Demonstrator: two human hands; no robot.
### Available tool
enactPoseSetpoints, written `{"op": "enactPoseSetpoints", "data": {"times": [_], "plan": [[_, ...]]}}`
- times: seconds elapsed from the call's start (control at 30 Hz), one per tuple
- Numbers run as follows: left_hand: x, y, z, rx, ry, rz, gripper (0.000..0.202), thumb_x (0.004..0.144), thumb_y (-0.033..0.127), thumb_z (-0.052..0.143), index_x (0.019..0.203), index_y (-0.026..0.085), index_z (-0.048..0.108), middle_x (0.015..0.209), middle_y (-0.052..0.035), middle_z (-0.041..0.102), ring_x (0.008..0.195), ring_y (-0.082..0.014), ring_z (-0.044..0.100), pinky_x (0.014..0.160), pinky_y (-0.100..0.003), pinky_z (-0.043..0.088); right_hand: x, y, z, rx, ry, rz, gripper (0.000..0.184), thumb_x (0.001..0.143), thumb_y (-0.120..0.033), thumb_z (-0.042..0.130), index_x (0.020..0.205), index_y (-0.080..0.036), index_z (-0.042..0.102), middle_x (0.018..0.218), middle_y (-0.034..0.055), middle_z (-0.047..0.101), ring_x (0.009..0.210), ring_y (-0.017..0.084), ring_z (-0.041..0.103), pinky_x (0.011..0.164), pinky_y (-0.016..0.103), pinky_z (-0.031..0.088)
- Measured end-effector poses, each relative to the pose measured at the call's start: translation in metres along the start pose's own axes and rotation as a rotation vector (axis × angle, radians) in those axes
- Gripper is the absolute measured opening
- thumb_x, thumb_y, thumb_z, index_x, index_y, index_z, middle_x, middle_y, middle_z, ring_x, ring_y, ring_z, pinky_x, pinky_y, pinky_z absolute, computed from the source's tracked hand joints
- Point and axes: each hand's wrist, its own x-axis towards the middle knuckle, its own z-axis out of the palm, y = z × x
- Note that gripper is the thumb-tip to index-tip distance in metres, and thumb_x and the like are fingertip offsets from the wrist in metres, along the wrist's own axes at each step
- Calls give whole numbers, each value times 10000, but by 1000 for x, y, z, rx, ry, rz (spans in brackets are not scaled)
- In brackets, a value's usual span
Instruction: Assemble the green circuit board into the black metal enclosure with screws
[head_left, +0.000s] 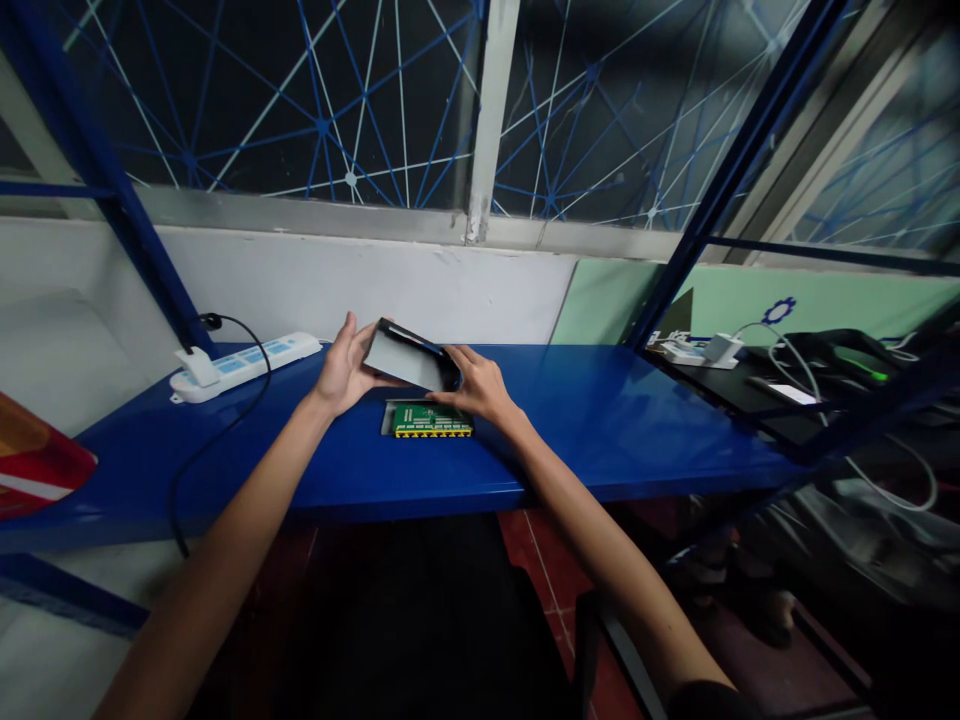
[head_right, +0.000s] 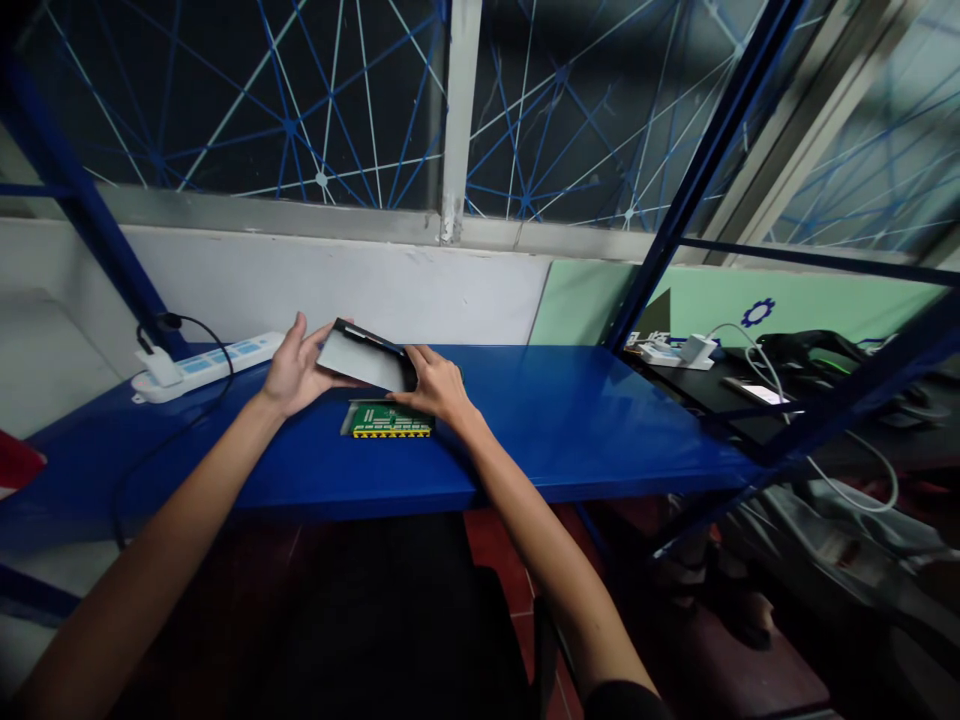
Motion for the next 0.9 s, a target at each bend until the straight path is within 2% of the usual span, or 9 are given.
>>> {"op": "enactPoseSetpoints", "data": {"times": [0.07,0.2,0.33,0.43,0.53,0.6,0.7,0.8,0.9], "plan": [[2,-2,-4,-4,-24,-41,654,845,704,460,1135,151,655,878,-148,704,902,-322,661,632,-417,566,0,4,-2,-1,-8,-22,786,720,-424,746,1395,-147,453,1351,157,550,1176,302,565,918,408,489],[4,-6,-10,20,-91,-113,503,830,552,607,1117,144,673,861,-127,713,819,-290,680,572,-364,562,-1,7,-7,15,-45,-66,801,732,-279,732,1450,-199,386,1433,132,478,1280,282,487,983,420,472],[5,-8,-18,109,-56,-143,404,800,494,657,994,147,730,809,-106,711,716,-250,681,538,-324,534,-2,4,-11,16,-88,-137,784,754,-204,674,1472,-216,358,1473,115,434,1343,260,421,1020,424,464],[4,-10,-22,168,-83,-191,295,766,424,695,875,155,747,717,-98,688,671,-242,674,534,-325,518,-2,-1,-12,-2,-113,-172,782,754,-165,645,1478,-212,353,1487,106,422,1367,257,389,1043,434,455],[4,-10,-22,179,-129,-253,189,695,333,740,757,155,725,635,-86,645,557,-221,626,465,-331,496,-2,-4,-12,-32,-108,-181,758,769,-138,601,1481,-219,351,1518,82,386,1390,251,356,1027,419,474],[4,-9,-22,152,-139,-304,143,657,276,744,714,152,698,600,-75,617,488,-198,581,416,-333,484,-3,-3,-11,-47,-59,-134,734,790,-132,565,1485,-227,347,1534,74,362,1377,250,378,963,393,515],[8,-8,-24,64,-84,-391,135,666,252,701,718,132,669,587,-82,607,451,-180,552,384,-327,476,-3,3,-12,-38,39,-8,703,818,-193,576,1483,-217,351,1491,103,421,1277,260,495,848,356,548],[13,-9,-30,-23,-37,-389,194,701,262,669,823,112,655,677,-127,655,527,-212,613,390,-301,476,-3,12,-18,-9,78,112,518,855,-340,594,1352,-210,528,1280,94,623,1077,236,626,803,337,528],[16,-11,-36,-81,-12,-268,233,714,251,649,900,114,627,785,-159,682,687,-273,676,468,-319,533,-4,17,-22,19,-95,182,430,807,-529,638,1112,-230,686,981,49,735,890,222,680,749,335,503]]}}
